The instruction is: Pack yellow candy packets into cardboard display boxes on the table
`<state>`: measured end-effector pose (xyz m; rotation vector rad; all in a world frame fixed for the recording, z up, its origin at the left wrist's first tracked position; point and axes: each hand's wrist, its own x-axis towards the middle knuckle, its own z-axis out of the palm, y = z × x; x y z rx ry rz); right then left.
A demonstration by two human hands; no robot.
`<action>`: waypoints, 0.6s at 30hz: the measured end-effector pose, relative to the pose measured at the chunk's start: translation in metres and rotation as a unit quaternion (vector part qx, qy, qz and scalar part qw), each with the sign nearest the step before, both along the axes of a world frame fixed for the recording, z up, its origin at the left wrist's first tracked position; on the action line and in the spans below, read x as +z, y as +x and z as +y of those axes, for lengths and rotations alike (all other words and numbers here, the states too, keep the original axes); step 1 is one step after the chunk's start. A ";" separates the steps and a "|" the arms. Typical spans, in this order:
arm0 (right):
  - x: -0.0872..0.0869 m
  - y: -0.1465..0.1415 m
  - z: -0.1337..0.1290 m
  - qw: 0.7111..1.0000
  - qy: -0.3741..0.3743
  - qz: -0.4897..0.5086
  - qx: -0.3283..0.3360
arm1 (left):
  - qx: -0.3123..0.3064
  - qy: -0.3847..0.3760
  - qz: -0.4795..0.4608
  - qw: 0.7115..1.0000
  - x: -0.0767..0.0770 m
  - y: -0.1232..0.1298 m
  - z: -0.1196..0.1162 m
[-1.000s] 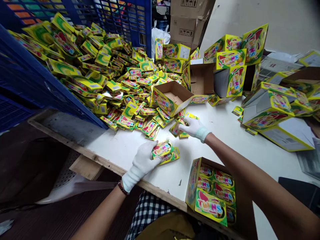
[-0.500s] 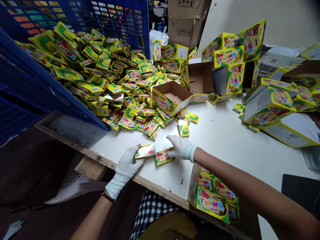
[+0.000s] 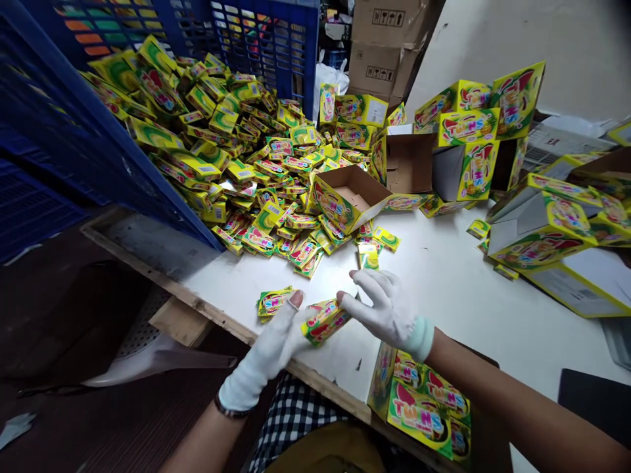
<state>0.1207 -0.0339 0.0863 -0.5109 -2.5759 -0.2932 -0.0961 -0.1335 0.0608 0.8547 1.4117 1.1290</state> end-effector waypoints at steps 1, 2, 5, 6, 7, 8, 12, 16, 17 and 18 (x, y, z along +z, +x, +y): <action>0.003 0.005 -0.005 1.000 0.002 0.024 0.014 | -0.064 -0.045 -0.086 0.993 0.002 0.006 -0.001; 0.005 0.010 -0.009 0.999 -0.008 0.044 0.028 | -0.119 -0.073 -0.164 0.977 0.004 0.012 -0.002; 0.008 0.026 -0.023 0.985 -0.112 0.130 0.024 | -0.150 -0.079 -0.335 0.927 0.008 0.029 0.000; 0.009 0.030 -0.028 0.970 -0.176 0.166 0.009 | -0.117 -0.064 -0.342 0.930 0.009 0.033 0.002; 0.009 0.033 -0.031 0.947 -0.253 0.197 -0.008 | -0.083 -0.049 -0.330 0.939 0.010 0.035 0.006; 0.009 0.036 -0.034 0.916 -0.334 0.222 -0.021 | -0.056 -0.037 -0.308 0.949 0.011 0.037 0.009; 0.001 0.035 -0.042 0.822 -0.499 0.272 -0.018 | -0.028 0.007 -0.196 0.980 0.015 0.042 0.019; -0.006 0.030 -0.042 0.896 -0.383 0.225 0.004 | -0.039 0.037 -0.119 0.991 0.019 0.047 0.019; -0.006 0.029 -0.042 0.914 -0.350 0.204 0.026 | -0.040 0.043 -0.094 0.994 0.020 0.048 0.018; -0.006 0.029 -0.041 0.928 -0.321 0.185 0.048 | -0.040 0.049 -0.069 0.996 0.021 0.048 0.017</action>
